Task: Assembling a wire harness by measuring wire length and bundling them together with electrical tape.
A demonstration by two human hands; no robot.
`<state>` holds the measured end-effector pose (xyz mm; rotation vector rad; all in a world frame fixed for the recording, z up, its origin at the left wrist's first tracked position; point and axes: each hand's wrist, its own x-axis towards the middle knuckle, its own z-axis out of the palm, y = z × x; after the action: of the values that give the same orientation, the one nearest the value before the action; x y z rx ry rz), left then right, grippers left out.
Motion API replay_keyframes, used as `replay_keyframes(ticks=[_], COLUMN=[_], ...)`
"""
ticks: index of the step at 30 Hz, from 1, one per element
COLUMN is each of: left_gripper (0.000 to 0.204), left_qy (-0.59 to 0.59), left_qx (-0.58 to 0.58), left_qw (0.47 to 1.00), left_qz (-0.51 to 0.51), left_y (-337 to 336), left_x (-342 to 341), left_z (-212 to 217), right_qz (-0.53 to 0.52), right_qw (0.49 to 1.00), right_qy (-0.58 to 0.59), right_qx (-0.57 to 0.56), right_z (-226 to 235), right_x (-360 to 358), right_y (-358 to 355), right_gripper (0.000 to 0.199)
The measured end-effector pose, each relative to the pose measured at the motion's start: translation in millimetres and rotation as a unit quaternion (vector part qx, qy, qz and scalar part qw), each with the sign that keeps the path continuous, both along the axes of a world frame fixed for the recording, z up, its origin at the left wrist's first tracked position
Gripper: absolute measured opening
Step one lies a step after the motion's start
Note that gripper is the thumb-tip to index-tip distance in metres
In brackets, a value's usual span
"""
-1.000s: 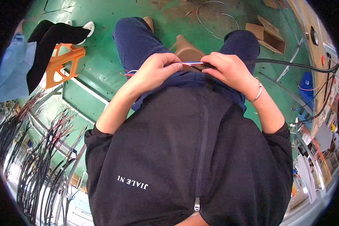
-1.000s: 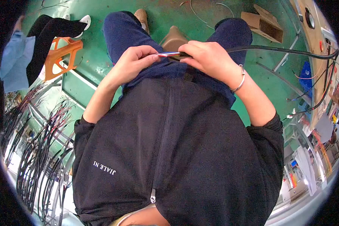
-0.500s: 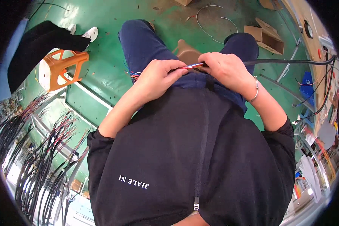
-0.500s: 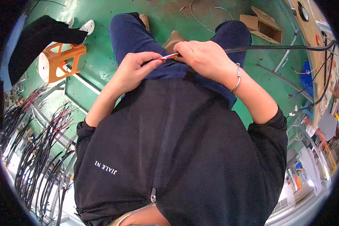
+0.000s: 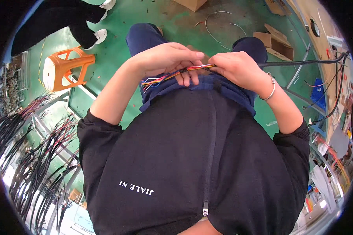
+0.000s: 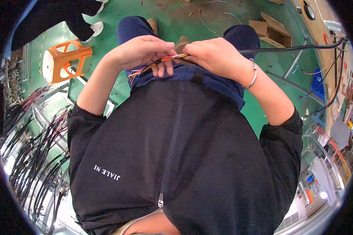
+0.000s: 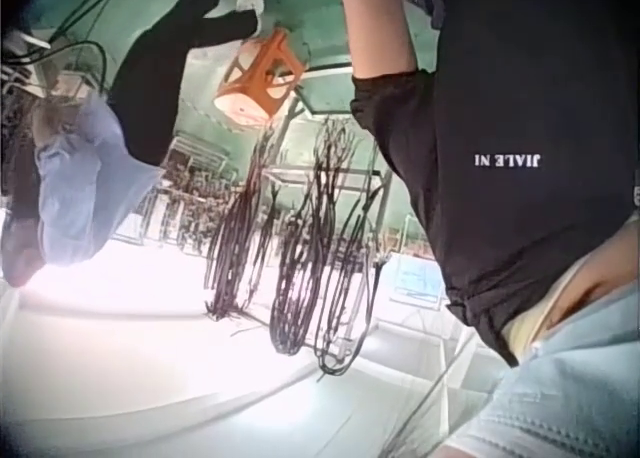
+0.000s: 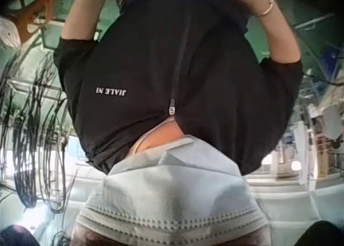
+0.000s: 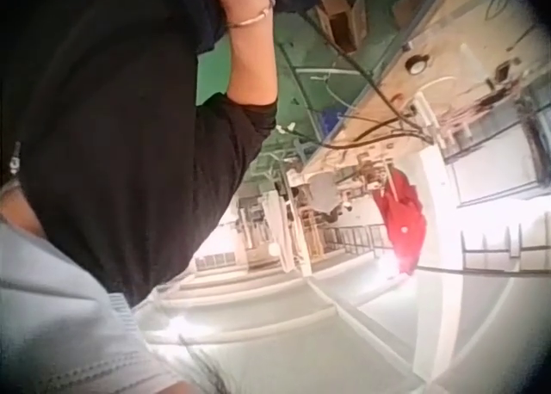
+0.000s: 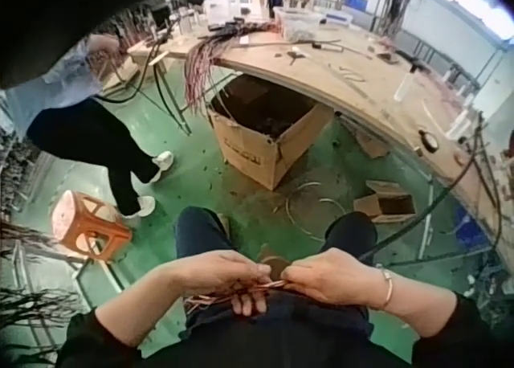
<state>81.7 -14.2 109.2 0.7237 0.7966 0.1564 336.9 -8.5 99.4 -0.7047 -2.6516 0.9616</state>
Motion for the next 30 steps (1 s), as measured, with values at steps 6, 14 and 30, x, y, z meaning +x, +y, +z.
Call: replay_keyframes(ticks=[6, 14, 30], left_gripper=[0.031, 0.033, 0.03], left_qy=[0.128, 0.393, 0.233], left_qx=[0.147, 0.676, 0.119], left_qw=[0.979, 0.608, 0.923], left_qz=[-0.059, 0.136, 0.283], left_y=[-8.5, -48.0, -30.4], left_x=[31.8, 64.7, 2.0], left_z=[-1.1, 6.8, -39.0], right_qz=[-0.025, -0.084, -0.018], right_qw=[1.0, 0.995, 0.978], right_qy=[-0.008, -0.058, -0.034], right_qx=[-0.003, -0.006, -0.207], right_z=[-1.4, 4.9, -7.4], right_x=[4.7, 5.0, 16.4], right_y=[-5.7, -11.5, 4.0], right_gripper=[0.016, 0.014, 0.018])
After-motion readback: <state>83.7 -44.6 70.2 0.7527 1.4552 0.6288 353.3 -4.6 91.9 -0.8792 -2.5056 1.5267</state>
